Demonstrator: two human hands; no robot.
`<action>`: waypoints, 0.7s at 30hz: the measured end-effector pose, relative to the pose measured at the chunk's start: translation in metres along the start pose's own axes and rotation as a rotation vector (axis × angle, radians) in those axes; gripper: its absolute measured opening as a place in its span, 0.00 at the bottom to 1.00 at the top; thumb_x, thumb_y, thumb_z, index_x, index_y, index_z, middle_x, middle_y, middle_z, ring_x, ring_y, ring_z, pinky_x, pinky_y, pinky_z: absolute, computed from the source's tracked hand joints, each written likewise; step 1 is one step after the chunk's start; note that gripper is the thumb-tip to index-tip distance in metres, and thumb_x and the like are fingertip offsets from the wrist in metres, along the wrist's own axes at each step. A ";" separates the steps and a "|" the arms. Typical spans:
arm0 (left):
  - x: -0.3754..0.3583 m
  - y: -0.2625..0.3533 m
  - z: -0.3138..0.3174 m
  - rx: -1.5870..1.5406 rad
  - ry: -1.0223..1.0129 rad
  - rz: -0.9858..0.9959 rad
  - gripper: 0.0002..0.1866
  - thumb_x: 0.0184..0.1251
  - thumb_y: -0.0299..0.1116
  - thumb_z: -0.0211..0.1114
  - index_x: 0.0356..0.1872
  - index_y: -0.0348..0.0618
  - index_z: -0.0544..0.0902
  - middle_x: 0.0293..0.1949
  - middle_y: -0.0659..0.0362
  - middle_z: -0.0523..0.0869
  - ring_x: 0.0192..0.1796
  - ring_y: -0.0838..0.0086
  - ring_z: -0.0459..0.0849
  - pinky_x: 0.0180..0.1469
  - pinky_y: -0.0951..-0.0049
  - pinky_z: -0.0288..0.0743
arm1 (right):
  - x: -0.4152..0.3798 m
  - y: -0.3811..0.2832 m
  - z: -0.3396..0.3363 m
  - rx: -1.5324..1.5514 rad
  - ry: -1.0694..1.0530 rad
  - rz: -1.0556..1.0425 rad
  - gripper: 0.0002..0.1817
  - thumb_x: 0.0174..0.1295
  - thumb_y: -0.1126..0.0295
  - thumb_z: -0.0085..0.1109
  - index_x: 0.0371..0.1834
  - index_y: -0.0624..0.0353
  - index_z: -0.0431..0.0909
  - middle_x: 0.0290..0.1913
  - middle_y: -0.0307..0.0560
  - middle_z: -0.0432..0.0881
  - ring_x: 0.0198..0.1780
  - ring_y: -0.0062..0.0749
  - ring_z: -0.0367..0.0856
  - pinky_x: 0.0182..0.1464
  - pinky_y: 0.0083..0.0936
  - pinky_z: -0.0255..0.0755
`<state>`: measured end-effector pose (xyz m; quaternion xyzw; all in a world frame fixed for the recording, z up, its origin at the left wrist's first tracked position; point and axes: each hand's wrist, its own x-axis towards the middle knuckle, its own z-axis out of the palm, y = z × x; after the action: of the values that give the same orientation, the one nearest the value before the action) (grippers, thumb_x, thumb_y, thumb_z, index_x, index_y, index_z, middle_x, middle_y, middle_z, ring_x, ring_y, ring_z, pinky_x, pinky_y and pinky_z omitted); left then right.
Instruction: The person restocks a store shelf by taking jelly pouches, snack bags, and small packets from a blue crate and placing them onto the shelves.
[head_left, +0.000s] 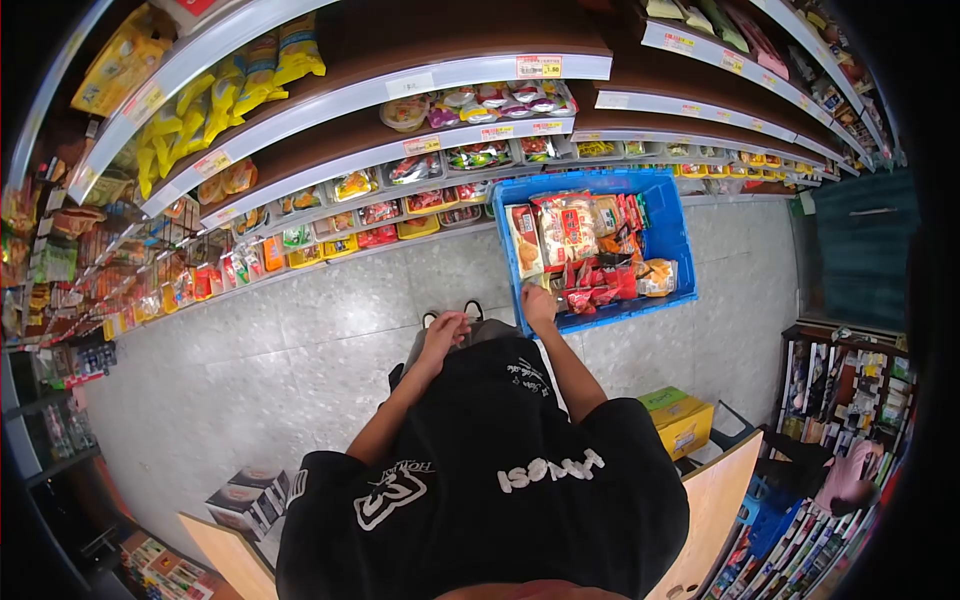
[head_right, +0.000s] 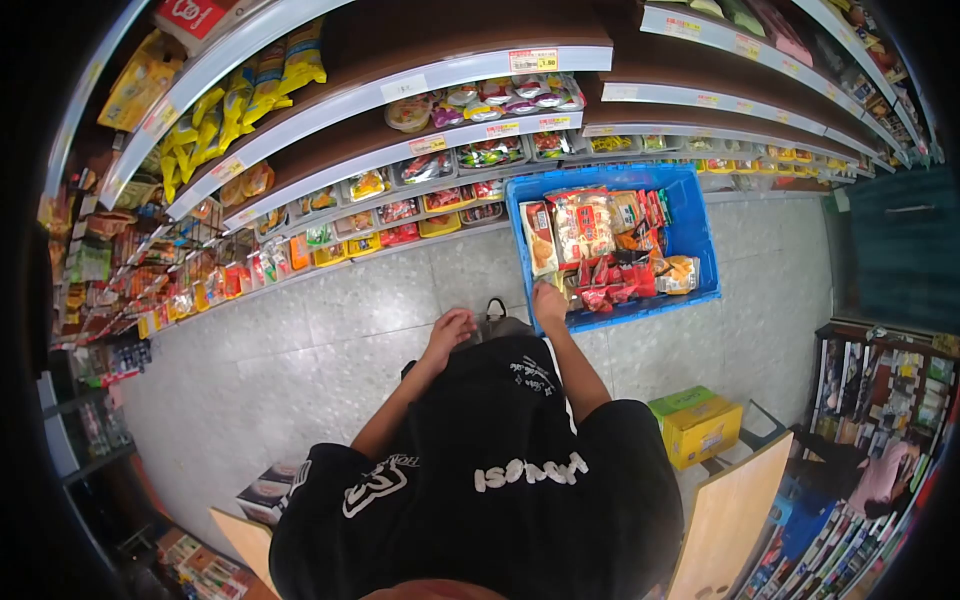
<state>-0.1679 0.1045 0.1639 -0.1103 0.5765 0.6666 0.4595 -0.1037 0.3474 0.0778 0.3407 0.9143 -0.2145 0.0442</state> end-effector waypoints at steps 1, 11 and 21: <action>-0.002 -0.002 0.000 -0.018 0.006 0.005 0.10 0.70 0.39 0.54 0.44 0.47 0.79 0.40 0.64 0.83 0.42 0.79 0.82 0.43 0.79 0.71 | -0.003 0.000 -0.001 0.016 0.010 -0.005 0.10 0.59 0.61 0.52 0.31 0.52 0.80 0.28 0.56 0.82 0.33 0.54 0.82 0.36 0.48 0.75; -0.004 -0.019 -0.016 -0.082 0.119 -0.042 0.11 0.70 0.40 0.56 0.44 0.47 0.79 0.40 0.64 0.82 0.43 0.78 0.81 0.44 0.78 0.73 | -0.005 0.005 0.007 0.131 0.052 -0.063 0.06 0.59 0.66 0.52 0.33 0.54 0.76 0.31 0.52 0.81 0.34 0.51 0.81 0.35 0.46 0.73; 0.028 -0.040 -0.018 -0.037 0.178 -0.155 0.11 0.70 0.41 0.55 0.44 0.47 0.79 0.39 0.64 0.82 0.43 0.78 0.81 0.45 0.77 0.71 | -0.017 -0.011 0.013 0.324 0.112 0.007 0.23 0.62 0.68 0.53 0.59 0.63 0.63 0.52 0.63 0.68 0.53 0.59 0.69 0.52 0.44 0.66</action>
<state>-0.1604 0.0988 0.1129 -0.2217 0.5923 0.6272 0.4546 -0.0985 0.3238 0.0739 0.3581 0.8676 -0.3394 -0.0616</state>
